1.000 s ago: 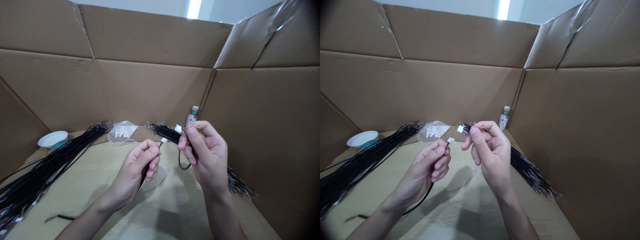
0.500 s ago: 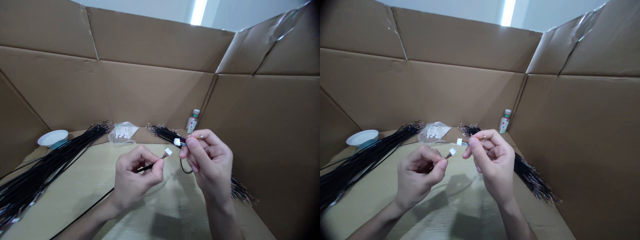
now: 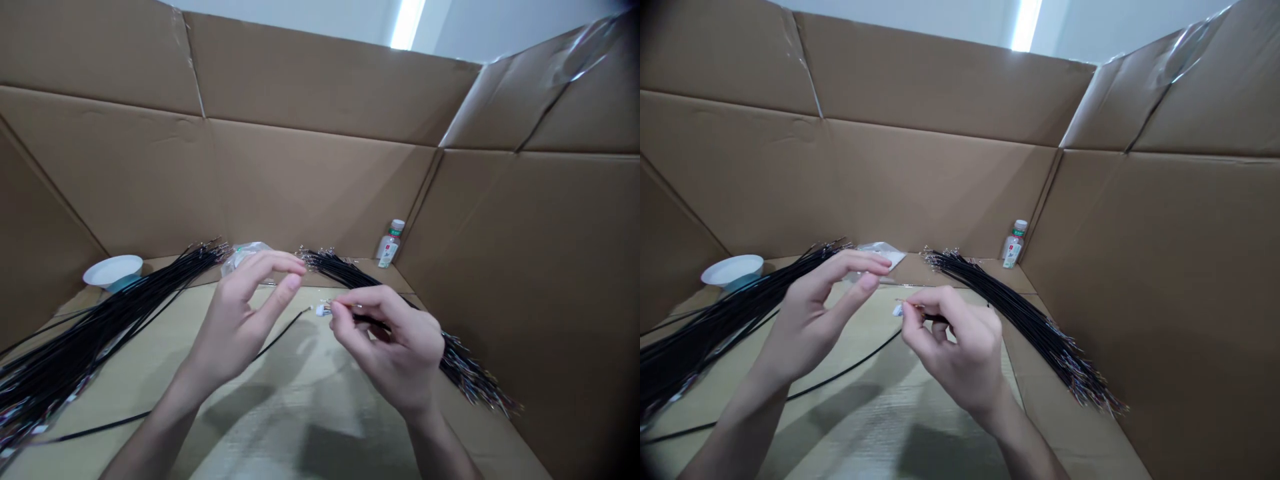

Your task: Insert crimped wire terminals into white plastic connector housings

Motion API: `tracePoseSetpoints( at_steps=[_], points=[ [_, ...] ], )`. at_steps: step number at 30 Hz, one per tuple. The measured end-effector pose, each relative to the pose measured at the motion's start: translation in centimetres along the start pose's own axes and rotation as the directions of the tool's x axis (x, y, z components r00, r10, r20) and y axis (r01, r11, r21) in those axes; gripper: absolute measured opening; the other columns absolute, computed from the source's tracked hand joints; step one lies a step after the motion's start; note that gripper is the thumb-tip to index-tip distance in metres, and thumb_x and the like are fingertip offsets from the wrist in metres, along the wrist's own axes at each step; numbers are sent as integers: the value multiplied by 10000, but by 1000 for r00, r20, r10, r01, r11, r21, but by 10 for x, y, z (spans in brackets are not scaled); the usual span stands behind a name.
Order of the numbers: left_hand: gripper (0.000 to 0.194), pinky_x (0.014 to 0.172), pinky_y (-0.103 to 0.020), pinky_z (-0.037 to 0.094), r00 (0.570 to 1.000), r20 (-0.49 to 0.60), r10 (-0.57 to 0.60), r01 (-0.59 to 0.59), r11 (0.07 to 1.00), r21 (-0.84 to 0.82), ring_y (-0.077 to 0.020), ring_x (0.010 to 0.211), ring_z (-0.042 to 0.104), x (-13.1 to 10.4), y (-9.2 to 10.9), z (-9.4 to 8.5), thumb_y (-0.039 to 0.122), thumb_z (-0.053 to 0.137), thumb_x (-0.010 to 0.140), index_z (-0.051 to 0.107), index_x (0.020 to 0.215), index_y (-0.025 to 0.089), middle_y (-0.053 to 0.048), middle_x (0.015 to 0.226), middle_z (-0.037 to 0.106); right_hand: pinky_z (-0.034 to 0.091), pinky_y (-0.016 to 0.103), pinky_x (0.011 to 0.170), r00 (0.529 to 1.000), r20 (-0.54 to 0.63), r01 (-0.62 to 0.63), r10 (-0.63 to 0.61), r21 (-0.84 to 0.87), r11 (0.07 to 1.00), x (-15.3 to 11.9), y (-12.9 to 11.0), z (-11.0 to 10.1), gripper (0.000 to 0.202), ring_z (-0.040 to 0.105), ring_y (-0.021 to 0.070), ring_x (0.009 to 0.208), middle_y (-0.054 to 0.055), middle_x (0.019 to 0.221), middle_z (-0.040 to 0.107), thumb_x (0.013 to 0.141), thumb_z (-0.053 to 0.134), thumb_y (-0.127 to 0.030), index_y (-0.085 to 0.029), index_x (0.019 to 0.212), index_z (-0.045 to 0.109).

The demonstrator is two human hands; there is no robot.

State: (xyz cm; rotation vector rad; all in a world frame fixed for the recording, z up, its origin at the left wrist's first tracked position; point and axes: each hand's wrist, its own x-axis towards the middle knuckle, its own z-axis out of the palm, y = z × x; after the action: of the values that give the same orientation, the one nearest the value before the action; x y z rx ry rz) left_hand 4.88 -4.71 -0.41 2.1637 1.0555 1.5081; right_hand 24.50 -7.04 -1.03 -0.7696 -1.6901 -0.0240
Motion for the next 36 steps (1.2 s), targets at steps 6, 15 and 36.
tracePoseSetpoints(
  at_steps=[6, 15, 36],
  points=[
    [59, 1028, -345, 475, 988, 5, 155, -155, 986, 66, -189, 1151, 653, -14, 23, 2, 227, 696, 1006, 734, 1027, 267, -5, 1191, 733, 487, 202, 409, 998, 3, 56, -56, -62, 996, -1, -1, 5, 196, 598, 78, 420, -77, 656, 747, 868, 726, -79, -264, 890, 664],
    [134, 1046, -350, 495, 990, -48, 133, -130, 990, 59, -180, 1156, 671, -12, 23, 4, 161, 679, 982, 741, 919, 263, 13, 1193, 738, 524, 187, 477, 941, 210, -322, 265, 320, 891, 2, -3, -2, 35, 728, 114, 577, -27, 709, 792, 953, 737, -197, -225, 940, 721],
    [240, 1108, -358, 506, 1000, -27, 11, -10, 1000, 23, -189, 1216, 659, -10, 18, -5, 312, 752, 976, 752, 1213, 345, 19, 1278, 736, 505, 347, 856, 920, 228, -389, 319, 436, 812, 5, 9, -1, 104, 653, 192, 946, 16, 941, 701, 905, 763, -177, -247, 829, 755]
  ],
)
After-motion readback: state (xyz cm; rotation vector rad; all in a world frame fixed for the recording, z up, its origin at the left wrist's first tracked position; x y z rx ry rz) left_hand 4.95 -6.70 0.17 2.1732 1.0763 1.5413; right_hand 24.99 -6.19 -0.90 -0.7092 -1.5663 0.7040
